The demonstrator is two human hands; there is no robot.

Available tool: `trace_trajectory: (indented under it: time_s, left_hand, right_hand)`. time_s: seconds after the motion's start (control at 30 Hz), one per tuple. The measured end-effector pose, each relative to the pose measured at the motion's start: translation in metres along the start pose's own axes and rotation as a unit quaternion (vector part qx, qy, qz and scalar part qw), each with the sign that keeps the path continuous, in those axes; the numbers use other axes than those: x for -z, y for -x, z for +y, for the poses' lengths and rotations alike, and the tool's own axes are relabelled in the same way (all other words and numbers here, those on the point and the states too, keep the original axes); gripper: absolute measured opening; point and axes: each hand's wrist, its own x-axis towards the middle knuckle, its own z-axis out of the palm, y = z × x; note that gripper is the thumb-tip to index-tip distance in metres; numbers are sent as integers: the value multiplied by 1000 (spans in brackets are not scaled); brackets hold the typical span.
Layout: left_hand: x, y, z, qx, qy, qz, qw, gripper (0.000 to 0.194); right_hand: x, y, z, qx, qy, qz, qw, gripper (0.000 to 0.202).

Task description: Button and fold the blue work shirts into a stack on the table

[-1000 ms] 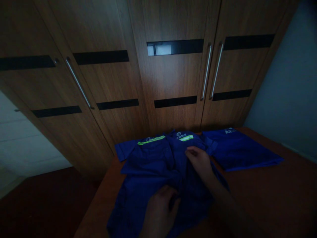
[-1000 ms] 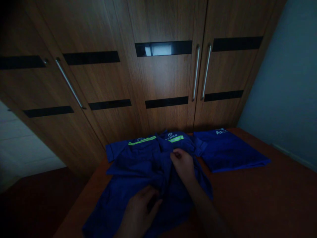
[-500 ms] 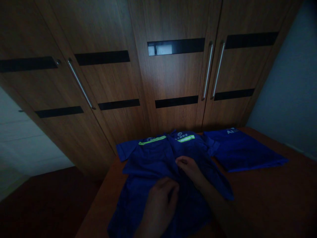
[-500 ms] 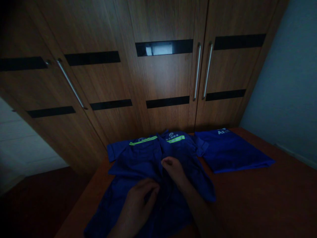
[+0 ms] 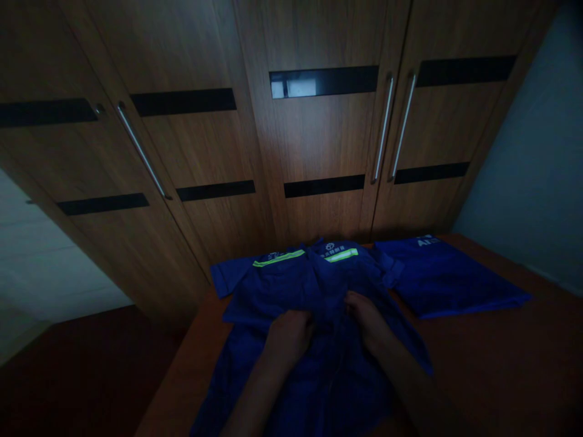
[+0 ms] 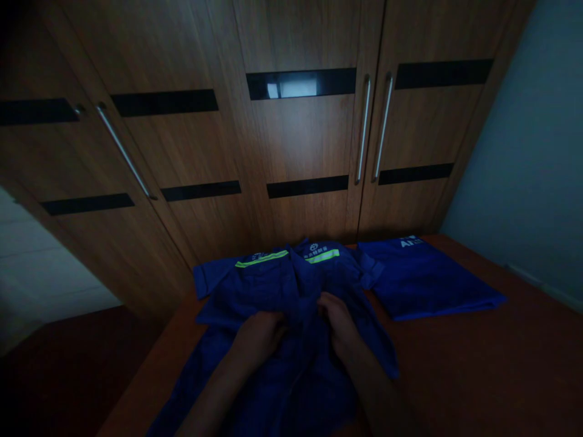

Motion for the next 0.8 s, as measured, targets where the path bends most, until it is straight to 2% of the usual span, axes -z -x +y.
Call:
trace_trajectory:
  time_s: [0.13, 0.3, 0.43, 0.57, 0.63, 0.67, 0.73, 0.77, 0.8]
  left_hand:
    - [2, -14, 8, 24, -2, 22, 999, 20]
    - [-6, -34, 13, 8, 54, 39, 998, 17]
    - [-15, -40, 5, -2, 129, 62, 990, 13]
    - [-13, -44, -7, 5, 226, 82, 971, 12]
    - [-8, -45, -12, 24, 347, 97, 933, 16]
    - [-5, -44, -13, 37, 432, 105, 895, 18]
    - [2, -42, -13, 64, 598, 111, 791, 22]
    - [4, -41, -13, 74, 657, 109, 742, 24]
    - [6, -39, -12, 80, 693, 103, 709, 25]
  right_hand:
    - [-3, 2, -6, -15, -41, -21, 999, 18]
    - [-4, 7, -14, -14, -127, -61, 990, 13]
    - [-4, 4, -11, -10, -147, -19, 989, 21]
    - [-6, -1, -7, -17, -166, 16, 986, 27]
    - [-8, -1, -9, -22, -188, 12, 982, 28]
    - [-9, 0, -11, -21, -199, 3, 980, 28]
    - [-12, 2, -16, -9, -212, -26, 977, 30]
    - [-14, 3, -19, 0, -216, -41, 976, 32]
    - [-15, 4, -21, 9, -218, -52, 974, 35]
